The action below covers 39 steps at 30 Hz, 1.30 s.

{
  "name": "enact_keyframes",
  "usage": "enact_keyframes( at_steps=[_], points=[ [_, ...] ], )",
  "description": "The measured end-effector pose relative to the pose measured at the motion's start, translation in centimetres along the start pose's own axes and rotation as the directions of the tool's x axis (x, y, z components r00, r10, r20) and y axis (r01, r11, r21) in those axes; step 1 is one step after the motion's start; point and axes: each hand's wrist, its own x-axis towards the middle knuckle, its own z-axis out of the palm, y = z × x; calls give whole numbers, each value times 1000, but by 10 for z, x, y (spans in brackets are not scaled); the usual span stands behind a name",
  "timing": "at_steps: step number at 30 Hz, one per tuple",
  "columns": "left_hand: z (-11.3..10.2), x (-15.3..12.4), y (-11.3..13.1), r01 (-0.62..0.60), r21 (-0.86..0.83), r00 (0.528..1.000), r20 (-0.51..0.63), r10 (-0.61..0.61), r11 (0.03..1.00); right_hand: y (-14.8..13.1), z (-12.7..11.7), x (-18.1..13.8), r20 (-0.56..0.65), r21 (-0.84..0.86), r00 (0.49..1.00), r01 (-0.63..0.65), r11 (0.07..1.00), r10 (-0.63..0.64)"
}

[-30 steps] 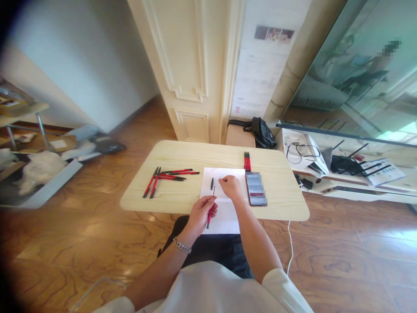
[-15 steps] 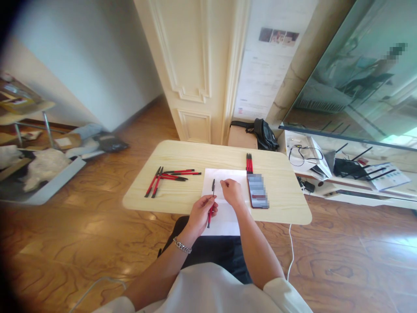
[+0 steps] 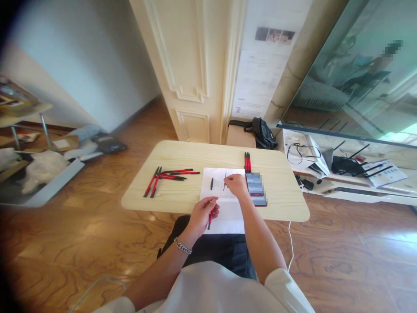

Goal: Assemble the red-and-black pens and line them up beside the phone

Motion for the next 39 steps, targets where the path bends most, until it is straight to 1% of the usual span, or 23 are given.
enact_keyframes(
  at_steps=[2,3,5,8,12,15,17,19,21,23,26,27,29,33,35,37,39],
  points=[
    [-1,0,2,-5,-17,1000,-4,5,1000,-1,3,2,-9,-213,999,30,976,-33],
    [-1,0,3,-3,-24,1000,-9,3,1000,-2,6,2,-15,-294,999,40,955,-46],
    [-1,1,5,6,-34,1000,-20,-6,999,-3,11,-1,-36,-392,998,39,919,-58],
    [0,2,6,13,-57,999,-29,-14,998,-5,17,-4,-54,-445,997,32,895,-63],
    [2,5,6,29,-109,999,-26,-32,994,-7,16,-7,-62,-422,996,32,906,-65],
    [2,7,8,31,-149,999,-32,-36,988,-9,12,-15,-128,-303,988,45,952,-88],
    [3,9,10,36,-177,999,-29,-42,984,-9,12,-25,-154,-130,984,73,989,-92],
    [5,9,13,47,-200,998,-31,-54,979,-8,15,-38,-91,99,994,72,992,-63],
    [9,9,16,54,-206,997,-44,-64,977,-7,20,-52,23,319,999,14,948,-23],
    [14,9,18,56,-182,996,-60,-68,982,-4,25,-62,120,494,993,-70,867,11],
    [21,8,21,64,-125,994,-79,-75,990,-2,29,-71,210,668,977,-164,725,27],
    [22,8,21,69,-109,994,-79,-77,992,-2,28,-72,230,700,973,-178,691,18],
    [23,8,21,72,-82,994,-73,-78,994,-4,27,-73,265,732,964,-193,653,-11],
    [23,7,22,57,-40,995,-75,-60,998,-7,24,-75,333,744,942,-228,628,-52],
    [23,6,22,54,-23,995,-83,-56,998,-6,25,-74,351,732,935,-234,640,-59],
    [23,5,21,57,-7,995,-75,-58,998,-2,26,-69,319,708,947,-210,674,-41],
    [22,4,20,58,7,997,-55,-57,998,3,24,-61,231,672,973,-154,725,-8]
  ],
)
